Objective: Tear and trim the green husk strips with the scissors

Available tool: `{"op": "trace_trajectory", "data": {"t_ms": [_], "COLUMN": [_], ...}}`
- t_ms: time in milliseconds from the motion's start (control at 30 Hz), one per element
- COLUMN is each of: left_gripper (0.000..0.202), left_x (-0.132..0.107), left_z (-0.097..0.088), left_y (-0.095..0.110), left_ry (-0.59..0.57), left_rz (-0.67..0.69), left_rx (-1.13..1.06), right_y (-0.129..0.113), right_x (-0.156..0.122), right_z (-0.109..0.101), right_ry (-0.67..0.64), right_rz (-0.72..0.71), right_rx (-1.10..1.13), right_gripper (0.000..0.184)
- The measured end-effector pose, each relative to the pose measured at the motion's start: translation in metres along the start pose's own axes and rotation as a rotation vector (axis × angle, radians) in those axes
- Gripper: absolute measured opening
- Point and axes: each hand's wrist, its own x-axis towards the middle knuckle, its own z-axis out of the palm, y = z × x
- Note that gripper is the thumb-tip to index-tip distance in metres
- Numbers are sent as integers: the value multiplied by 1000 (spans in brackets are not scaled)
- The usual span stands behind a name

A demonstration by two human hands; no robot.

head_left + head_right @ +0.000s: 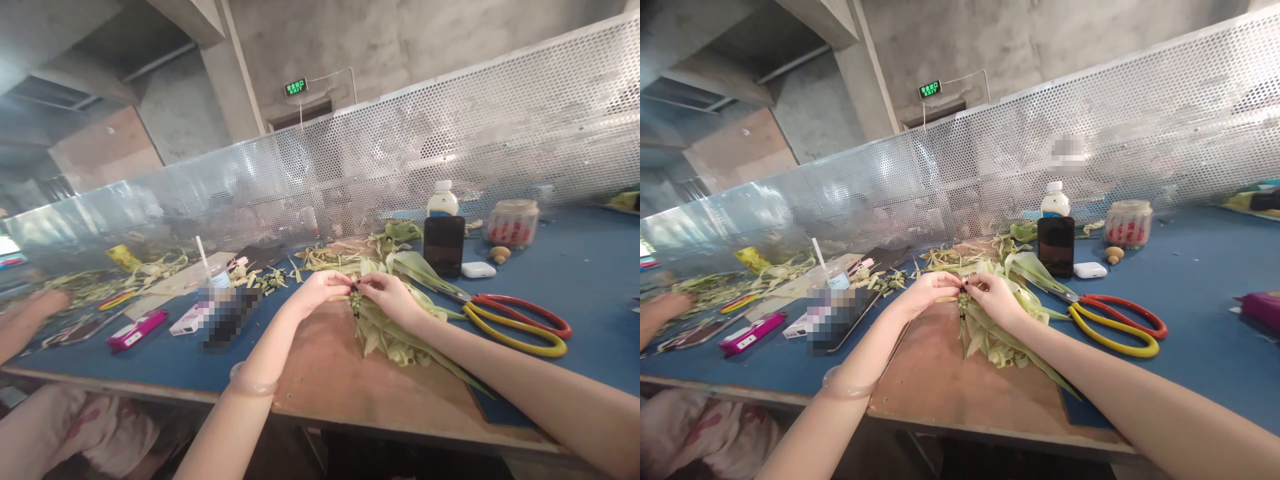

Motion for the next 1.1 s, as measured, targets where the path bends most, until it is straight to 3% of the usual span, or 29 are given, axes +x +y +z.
{"op": "trace_trajectory", "data": {"t_ms": [600, 1100], "left_gripper": [12, 8], "left_x": [4, 0], "left_z": [0, 5], "left_y": [-7, 1], "left_ry": [55, 105], "left_rz": [14, -123], "left_rx": [128, 35], "right_y": [-2, 6], "right_x": [-1, 0], "right_z": [0, 3], "right_ry": [-9, -36], "right_rz": [26, 58], "right_rx": [10, 38], "right_gripper": [20, 15]}}
